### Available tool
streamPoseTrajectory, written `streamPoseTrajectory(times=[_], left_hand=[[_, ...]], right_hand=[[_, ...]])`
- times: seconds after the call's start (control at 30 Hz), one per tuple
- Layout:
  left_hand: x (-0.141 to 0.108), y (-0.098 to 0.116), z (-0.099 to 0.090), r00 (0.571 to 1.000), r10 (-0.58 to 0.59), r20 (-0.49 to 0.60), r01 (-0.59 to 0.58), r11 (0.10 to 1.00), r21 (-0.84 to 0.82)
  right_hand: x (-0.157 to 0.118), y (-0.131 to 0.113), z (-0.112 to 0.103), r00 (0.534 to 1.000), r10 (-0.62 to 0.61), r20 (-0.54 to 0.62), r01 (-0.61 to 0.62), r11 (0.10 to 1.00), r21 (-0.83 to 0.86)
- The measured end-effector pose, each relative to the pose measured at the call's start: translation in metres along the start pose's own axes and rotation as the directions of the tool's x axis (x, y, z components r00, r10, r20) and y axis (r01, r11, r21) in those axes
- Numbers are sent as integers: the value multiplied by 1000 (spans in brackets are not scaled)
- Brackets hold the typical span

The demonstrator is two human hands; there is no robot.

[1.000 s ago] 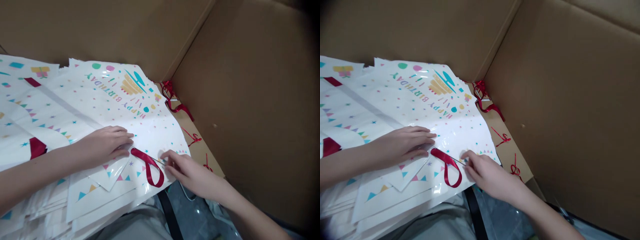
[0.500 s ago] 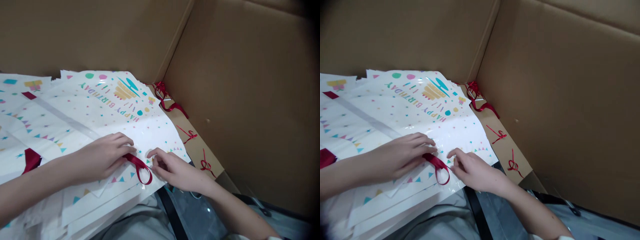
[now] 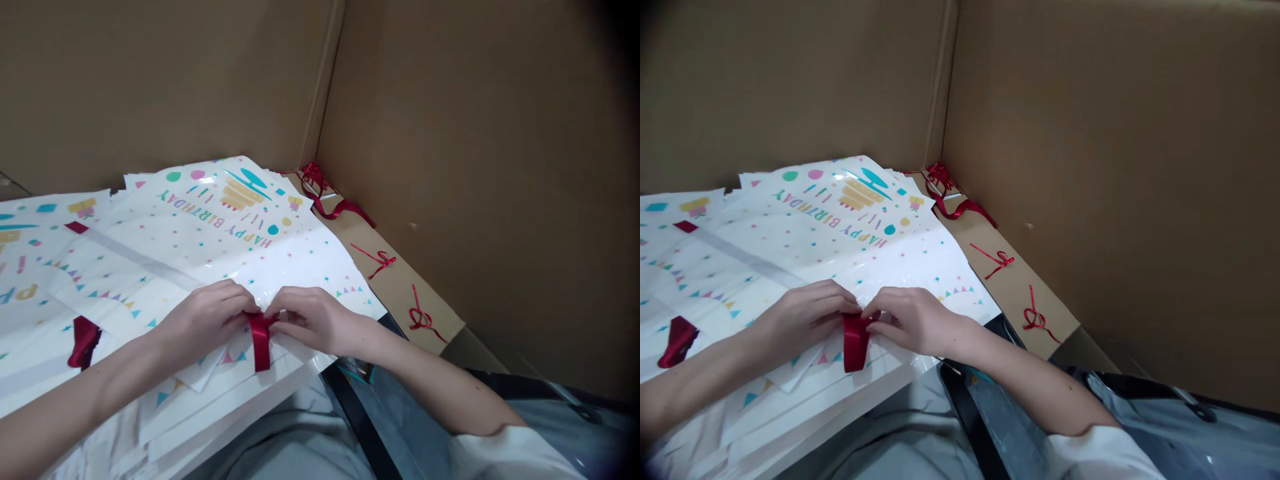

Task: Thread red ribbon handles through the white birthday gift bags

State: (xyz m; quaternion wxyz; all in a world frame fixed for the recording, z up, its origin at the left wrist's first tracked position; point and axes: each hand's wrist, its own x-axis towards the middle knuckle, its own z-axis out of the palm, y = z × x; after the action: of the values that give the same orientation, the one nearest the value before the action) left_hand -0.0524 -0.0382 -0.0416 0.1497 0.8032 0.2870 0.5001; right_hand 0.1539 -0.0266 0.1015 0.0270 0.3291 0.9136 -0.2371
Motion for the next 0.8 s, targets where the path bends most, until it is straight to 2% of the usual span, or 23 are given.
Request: streamPoseTrajectory(times=[0.17, 0.33, 0.47, 0.6, 0.8], left_hand=[[1, 2, -1, 994, -87, -63, 81, 993, -81], [2, 3, -2, 986, -160, -41, 154, 981, -121], [2, 2, -3, 982, -189, -20, 185, 973, -138], [1, 1, -5, 977, -207, 46, 212, 958, -193], [1, 2, -7, 971, -230, 70, 240, 946, -217]], right_hand=[[-1, 8, 9, 994, -97, -50, 91, 990, -112], [-1, 13, 16, 979, -172, -107, 143, 961, -238], [-3, 13, 18, 966, -233, -108, 182, 918, -353], [-8, 9, 17, 978, -185, -101, 140, 927, -347], [-7, 6, 20, 981, -133, -140, 95, 965, -245]])
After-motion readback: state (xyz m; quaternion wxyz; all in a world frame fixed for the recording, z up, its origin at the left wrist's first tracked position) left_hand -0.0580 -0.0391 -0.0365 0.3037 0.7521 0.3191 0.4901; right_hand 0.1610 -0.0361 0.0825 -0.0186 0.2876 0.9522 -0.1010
